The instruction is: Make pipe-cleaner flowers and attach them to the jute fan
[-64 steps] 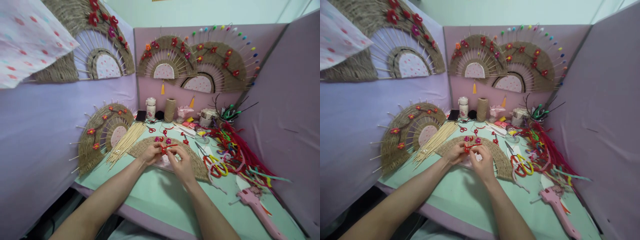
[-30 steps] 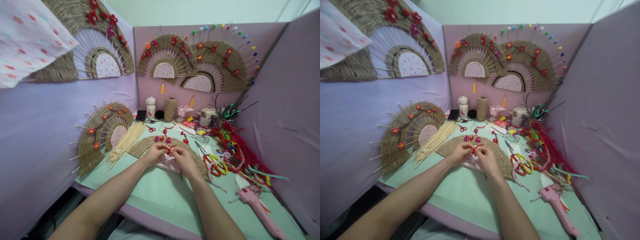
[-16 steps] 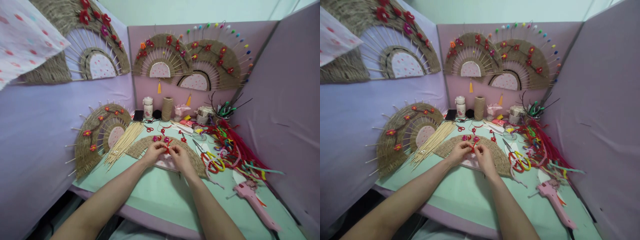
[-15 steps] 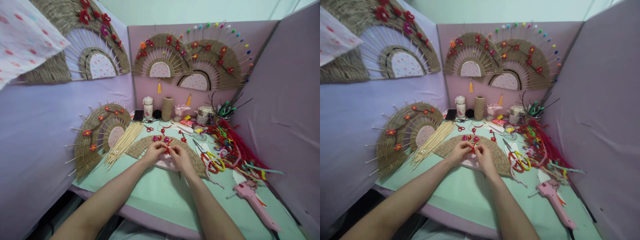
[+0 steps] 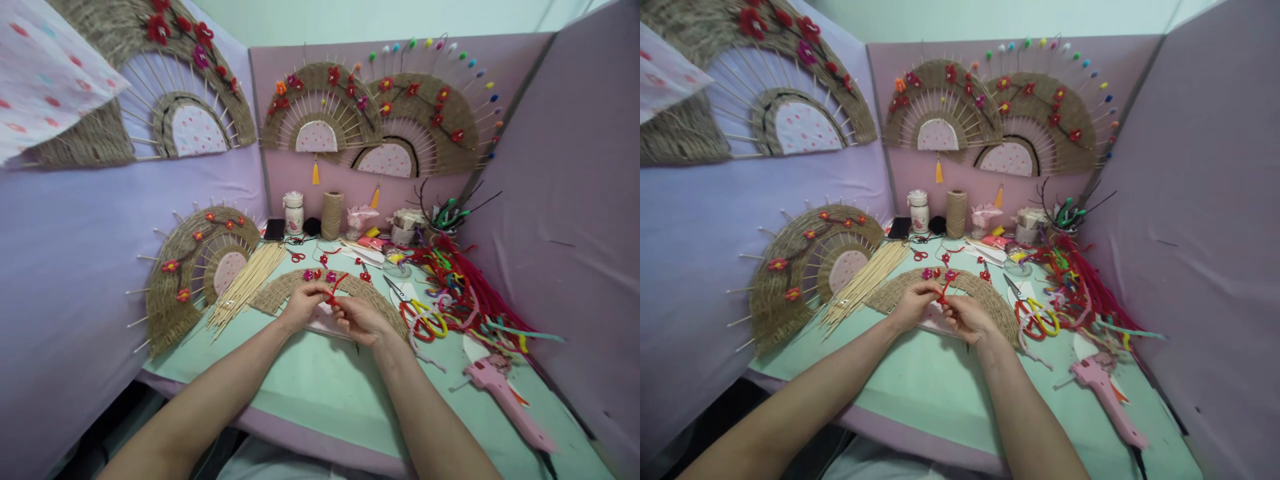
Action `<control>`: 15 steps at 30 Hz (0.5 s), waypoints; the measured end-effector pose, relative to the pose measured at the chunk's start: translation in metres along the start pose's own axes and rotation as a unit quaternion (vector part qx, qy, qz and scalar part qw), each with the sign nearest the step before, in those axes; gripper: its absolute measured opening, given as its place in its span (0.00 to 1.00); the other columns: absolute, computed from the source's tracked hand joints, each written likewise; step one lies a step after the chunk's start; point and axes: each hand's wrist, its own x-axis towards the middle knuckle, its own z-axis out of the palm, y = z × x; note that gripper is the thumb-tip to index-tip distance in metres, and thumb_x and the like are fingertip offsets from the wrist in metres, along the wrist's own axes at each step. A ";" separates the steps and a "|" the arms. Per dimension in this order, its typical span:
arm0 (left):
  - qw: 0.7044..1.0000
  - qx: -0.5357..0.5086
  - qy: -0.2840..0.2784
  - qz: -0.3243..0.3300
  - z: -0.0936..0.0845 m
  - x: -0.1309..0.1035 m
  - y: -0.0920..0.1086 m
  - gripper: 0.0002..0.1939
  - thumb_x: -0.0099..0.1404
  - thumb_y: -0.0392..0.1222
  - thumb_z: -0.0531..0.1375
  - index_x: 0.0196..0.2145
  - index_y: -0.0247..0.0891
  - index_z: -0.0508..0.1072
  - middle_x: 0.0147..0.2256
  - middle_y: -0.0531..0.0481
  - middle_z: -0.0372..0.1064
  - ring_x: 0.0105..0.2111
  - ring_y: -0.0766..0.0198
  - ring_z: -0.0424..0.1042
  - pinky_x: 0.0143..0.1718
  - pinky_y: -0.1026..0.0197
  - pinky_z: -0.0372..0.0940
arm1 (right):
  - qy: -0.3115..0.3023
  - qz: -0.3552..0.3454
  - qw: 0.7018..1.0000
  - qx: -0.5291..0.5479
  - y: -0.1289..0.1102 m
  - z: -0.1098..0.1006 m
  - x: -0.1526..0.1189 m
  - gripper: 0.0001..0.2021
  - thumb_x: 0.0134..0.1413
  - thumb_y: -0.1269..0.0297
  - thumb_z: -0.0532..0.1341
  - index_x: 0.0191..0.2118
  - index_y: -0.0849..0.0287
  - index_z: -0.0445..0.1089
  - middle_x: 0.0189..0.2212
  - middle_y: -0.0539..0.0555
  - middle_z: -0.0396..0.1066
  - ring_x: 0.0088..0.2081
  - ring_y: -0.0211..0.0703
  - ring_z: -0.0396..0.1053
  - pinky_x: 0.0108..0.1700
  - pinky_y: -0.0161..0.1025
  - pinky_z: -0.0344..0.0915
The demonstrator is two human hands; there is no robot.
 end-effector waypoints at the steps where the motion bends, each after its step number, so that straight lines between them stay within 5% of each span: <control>1: 1.000 -0.003 0.008 -0.001 -0.001 0.001 -0.001 0.03 0.49 0.37 0.63 0.24 0.34 0.75 0.26 0.51 0.69 0.28 0.67 0.65 0.34 0.64 0.60 | 0.006 -0.011 1.000 -0.005 0.001 0.001 0.000 0.12 0.35 0.61 0.66 0.24 0.61 0.64 0.19 0.46 0.59 0.19 0.28 0.51 0.19 0.29 0.46; 5: 0.999 -0.044 0.019 -0.017 -0.002 0.002 -0.003 0.04 0.47 0.36 0.65 0.23 0.34 0.75 0.26 0.50 0.70 0.27 0.67 0.66 0.34 0.64 0.60 | 0.070 -0.093 0.991 -0.064 0.002 0.005 0.000 0.11 0.39 0.59 0.64 0.23 0.61 0.64 0.16 0.44 0.58 0.18 0.28 0.51 0.20 0.30 0.45; 10: 0.984 -0.164 0.008 -0.075 0.001 0.001 -0.004 0.07 0.45 0.36 0.67 0.24 0.33 0.74 0.25 0.51 0.70 0.27 0.69 0.67 0.33 0.65 0.60 | 0.038 -0.062 0.997 -0.021 0.002 0.007 -0.001 0.13 0.35 0.58 0.65 0.26 0.61 0.66 0.17 0.44 0.57 0.18 0.29 0.50 0.20 0.30 0.44; 15: 0.963 -0.243 0.025 -0.114 0.005 0.002 -0.004 0.10 0.44 0.35 0.69 0.25 0.33 0.73 0.24 0.52 0.69 0.25 0.70 0.67 0.32 0.66 0.62 | 0.160 -0.169 0.962 -0.145 0.009 0.013 0.002 0.11 0.41 0.57 0.61 0.24 0.60 0.66 0.17 0.46 0.62 0.19 0.32 0.55 0.22 0.31 0.50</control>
